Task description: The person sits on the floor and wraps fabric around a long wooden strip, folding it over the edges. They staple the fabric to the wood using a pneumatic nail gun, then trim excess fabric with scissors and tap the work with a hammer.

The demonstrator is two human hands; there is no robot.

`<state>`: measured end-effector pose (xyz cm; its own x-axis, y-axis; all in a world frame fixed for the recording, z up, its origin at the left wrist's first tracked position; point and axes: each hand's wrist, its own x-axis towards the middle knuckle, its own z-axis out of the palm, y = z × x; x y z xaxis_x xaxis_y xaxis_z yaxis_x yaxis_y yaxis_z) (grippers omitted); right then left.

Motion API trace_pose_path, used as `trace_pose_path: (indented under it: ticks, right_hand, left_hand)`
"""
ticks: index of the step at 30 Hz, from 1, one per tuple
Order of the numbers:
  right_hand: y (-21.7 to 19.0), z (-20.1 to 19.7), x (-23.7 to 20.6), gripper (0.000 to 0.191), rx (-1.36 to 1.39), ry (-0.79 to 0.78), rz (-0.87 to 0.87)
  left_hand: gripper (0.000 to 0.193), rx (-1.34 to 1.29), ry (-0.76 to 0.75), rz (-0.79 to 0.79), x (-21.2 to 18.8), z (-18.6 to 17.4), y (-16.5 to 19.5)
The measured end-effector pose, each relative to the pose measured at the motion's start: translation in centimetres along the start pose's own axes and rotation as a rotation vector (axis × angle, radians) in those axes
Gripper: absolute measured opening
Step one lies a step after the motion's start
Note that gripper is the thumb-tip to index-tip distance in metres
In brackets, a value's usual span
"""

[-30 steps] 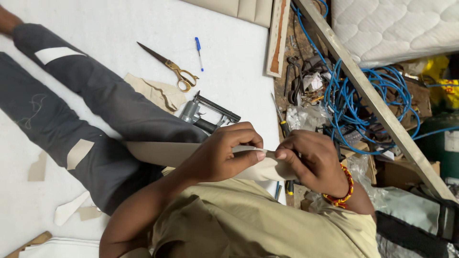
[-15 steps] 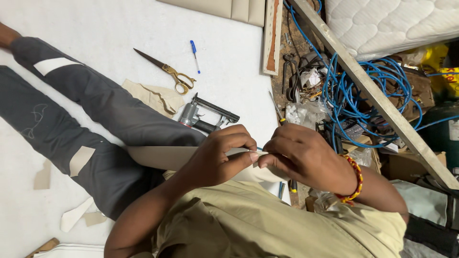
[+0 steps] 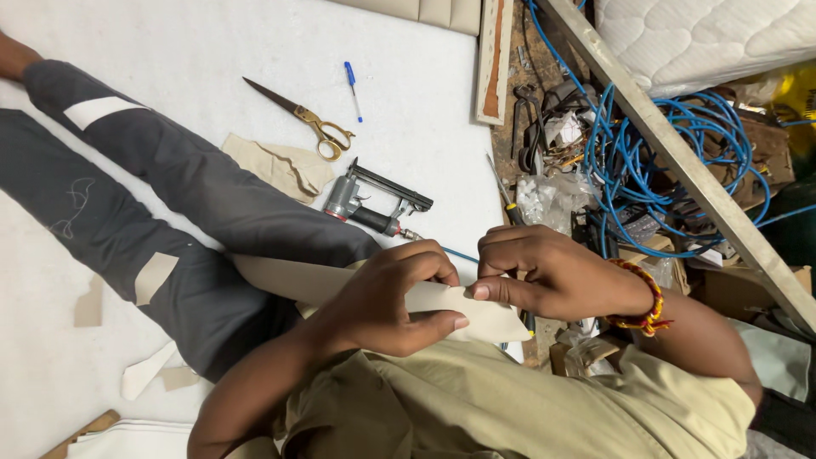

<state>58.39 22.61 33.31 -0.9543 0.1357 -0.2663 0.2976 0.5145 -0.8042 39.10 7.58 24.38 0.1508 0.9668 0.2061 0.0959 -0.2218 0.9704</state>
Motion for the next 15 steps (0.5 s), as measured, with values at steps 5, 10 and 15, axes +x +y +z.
trace_pose_path:
  ticks: [5, 10, 15]
  right_hand:
    - [1.1, 0.0, 1.0, 0.022, -0.018, -0.001, -0.107]
    - [1.2, 0.0, 0.7, 0.024, -0.040, 0.037, -0.166]
    - [0.8, 0.4, -0.6, 0.025, -0.065, 0.060, -0.163]
  left_hand:
    - [0.035, 0.014, 0.059, 0.060, -0.6, 0.0, -0.1]
    - [0.033, 0.021, 0.224, 0.218, -0.8, 0.7, -0.2]
    - [0.033, -0.021, 0.127, 0.261, -0.4, 0.7, -0.5]
